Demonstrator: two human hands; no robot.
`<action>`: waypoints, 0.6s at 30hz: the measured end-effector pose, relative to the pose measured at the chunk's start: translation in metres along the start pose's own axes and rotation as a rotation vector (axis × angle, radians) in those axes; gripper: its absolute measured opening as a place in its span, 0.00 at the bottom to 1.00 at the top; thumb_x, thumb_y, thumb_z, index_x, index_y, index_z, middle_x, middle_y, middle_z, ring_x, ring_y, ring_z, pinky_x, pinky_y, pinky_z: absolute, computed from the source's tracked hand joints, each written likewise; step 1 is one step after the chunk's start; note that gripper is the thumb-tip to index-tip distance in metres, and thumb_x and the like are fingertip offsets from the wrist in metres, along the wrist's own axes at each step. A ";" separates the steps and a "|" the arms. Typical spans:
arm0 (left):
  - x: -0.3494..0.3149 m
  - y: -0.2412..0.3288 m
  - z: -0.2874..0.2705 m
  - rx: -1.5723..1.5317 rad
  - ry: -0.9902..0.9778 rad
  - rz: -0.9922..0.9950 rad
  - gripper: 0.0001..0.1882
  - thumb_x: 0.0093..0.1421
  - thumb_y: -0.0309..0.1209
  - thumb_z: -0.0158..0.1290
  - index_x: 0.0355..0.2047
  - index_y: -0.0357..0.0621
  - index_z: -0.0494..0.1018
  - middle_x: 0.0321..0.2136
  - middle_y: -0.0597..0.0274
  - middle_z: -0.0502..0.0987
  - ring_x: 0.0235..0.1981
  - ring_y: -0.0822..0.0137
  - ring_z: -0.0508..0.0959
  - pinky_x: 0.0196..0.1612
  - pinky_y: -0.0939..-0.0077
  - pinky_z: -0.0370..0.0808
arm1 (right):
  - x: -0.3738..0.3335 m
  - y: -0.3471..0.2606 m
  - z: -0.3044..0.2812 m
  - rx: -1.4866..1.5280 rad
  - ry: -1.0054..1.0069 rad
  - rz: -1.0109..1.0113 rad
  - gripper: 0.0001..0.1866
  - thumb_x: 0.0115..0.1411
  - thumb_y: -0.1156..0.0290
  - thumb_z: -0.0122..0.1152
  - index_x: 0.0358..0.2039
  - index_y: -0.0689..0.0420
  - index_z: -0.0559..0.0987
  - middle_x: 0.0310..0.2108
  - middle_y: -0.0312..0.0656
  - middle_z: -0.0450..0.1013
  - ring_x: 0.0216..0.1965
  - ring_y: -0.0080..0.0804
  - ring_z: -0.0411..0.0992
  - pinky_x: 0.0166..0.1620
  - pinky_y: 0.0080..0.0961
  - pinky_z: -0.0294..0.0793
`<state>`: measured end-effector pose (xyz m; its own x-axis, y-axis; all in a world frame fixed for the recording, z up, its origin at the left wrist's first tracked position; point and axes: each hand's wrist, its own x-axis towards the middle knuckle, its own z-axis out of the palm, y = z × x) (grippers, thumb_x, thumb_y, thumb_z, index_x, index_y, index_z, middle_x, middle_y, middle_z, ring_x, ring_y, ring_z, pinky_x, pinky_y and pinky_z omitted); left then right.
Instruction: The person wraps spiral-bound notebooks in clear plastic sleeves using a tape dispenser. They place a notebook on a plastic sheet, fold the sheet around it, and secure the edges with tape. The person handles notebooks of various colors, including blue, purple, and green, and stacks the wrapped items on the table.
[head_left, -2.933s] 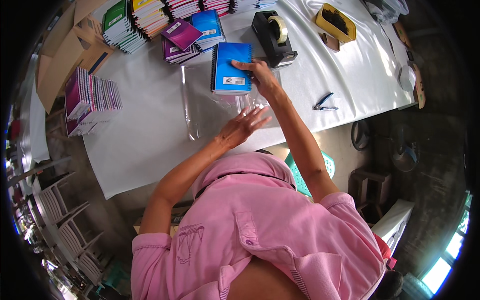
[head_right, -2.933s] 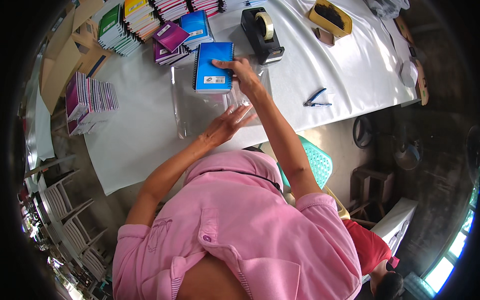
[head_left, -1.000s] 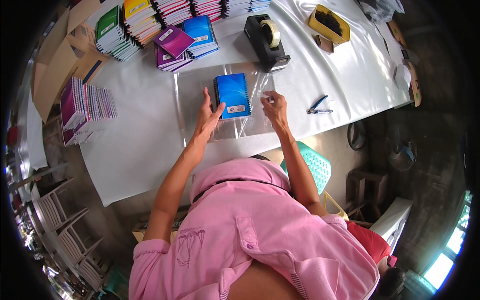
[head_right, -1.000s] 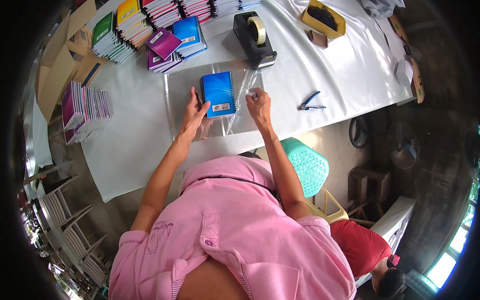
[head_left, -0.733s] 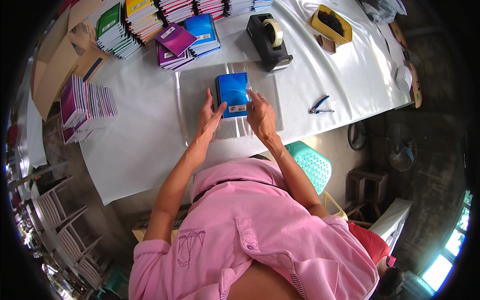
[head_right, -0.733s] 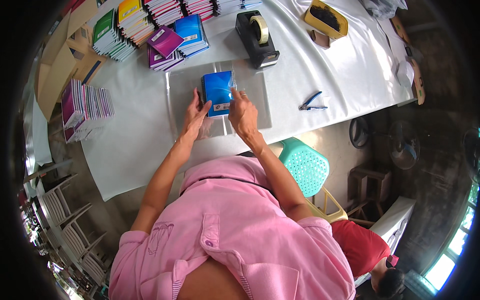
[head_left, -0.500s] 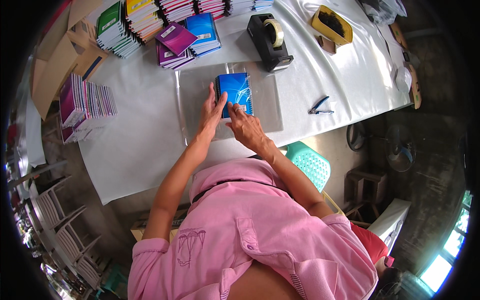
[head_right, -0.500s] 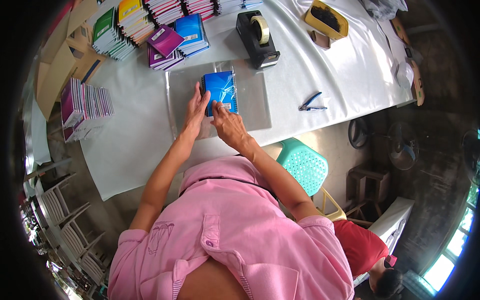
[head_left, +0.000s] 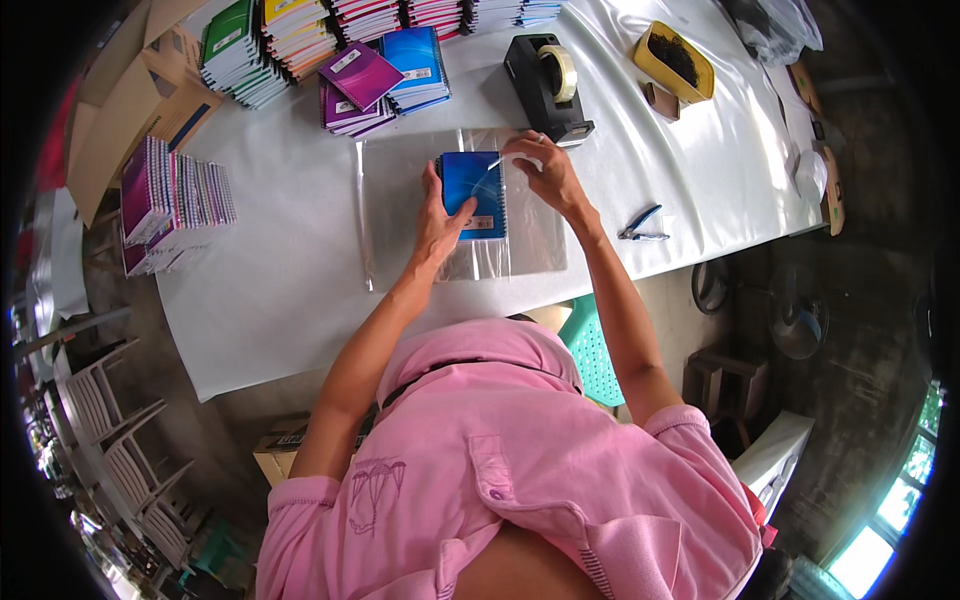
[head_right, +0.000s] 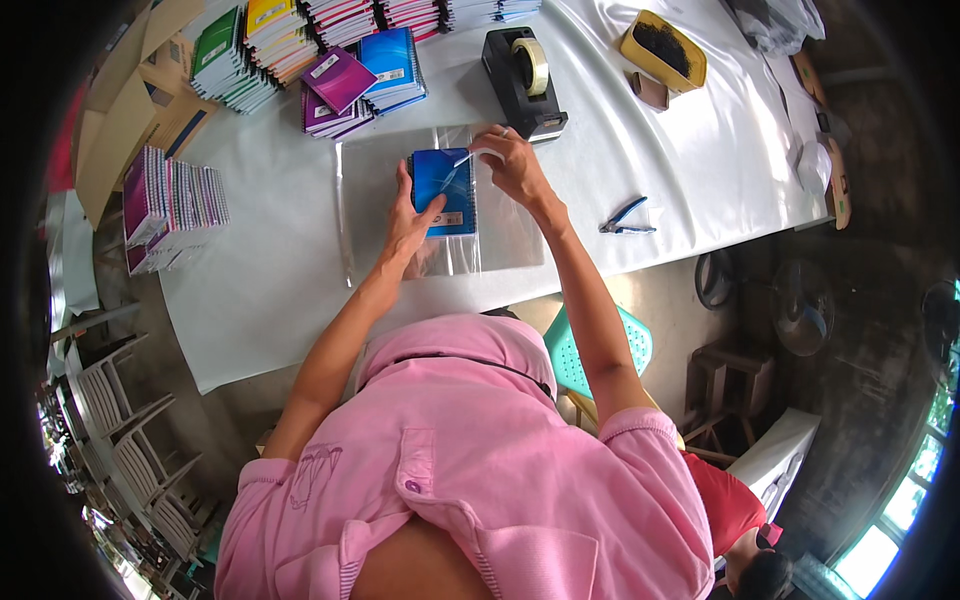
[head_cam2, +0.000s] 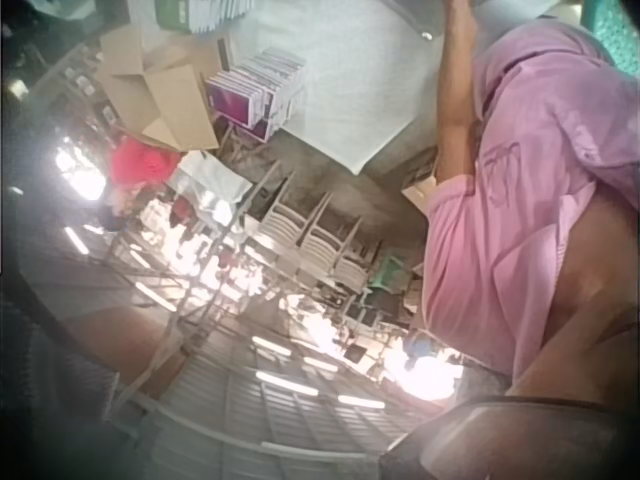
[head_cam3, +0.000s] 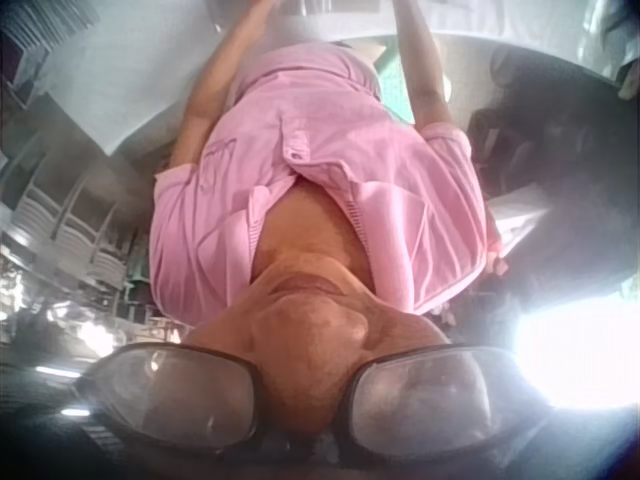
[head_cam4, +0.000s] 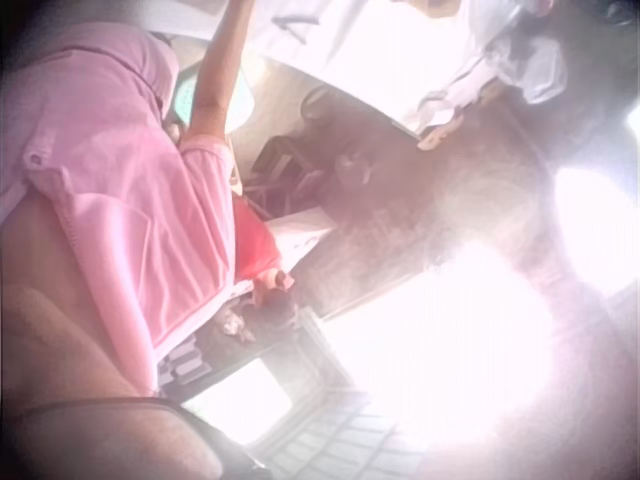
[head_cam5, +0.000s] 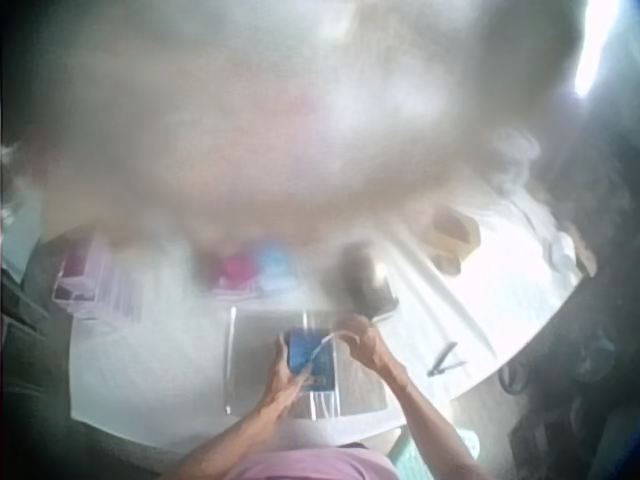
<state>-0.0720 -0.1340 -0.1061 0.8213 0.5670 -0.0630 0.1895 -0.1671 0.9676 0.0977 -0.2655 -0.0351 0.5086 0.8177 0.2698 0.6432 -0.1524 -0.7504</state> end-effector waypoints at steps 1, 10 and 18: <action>0.000 0.001 -0.001 -0.013 -0.006 -0.016 0.48 0.56 0.36 0.59 0.67 0.36 0.41 0.66 0.39 0.48 0.66 0.49 0.55 0.64 0.66 0.58 | 0.006 0.001 0.006 -0.074 -0.009 -0.019 0.17 0.49 0.81 0.64 0.42 0.56 0.79 0.42 0.40 0.74 0.45 0.40 0.69 0.44 0.34 0.67; -0.009 0.028 -0.020 -0.323 -0.102 -0.244 0.47 0.57 0.33 0.58 0.67 0.36 0.39 0.63 0.41 0.57 0.63 0.55 0.61 0.62 0.69 0.60 | 0.026 0.008 0.048 -0.281 -0.095 -0.010 0.29 0.44 0.62 0.71 0.50 0.50 0.75 0.51 0.40 0.68 0.54 0.41 0.62 0.54 0.43 0.59; -0.009 -0.006 -0.018 -0.144 -0.027 -0.062 0.45 0.60 0.38 0.55 0.67 0.35 0.39 0.63 0.39 0.56 0.63 0.52 0.61 0.62 0.66 0.61 | -0.017 -0.015 0.034 -0.329 -0.064 -0.129 0.21 0.51 0.73 0.64 0.48 0.52 0.77 0.52 0.37 0.70 0.56 0.38 0.64 0.59 0.44 0.56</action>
<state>-0.0904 -0.1241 -0.1071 0.8247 0.5507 -0.1285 0.1631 -0.0140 0.9865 0.0599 -0.2582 -0.0496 0.3808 0.8734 0.3037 0.8550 -0.2075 -0.4752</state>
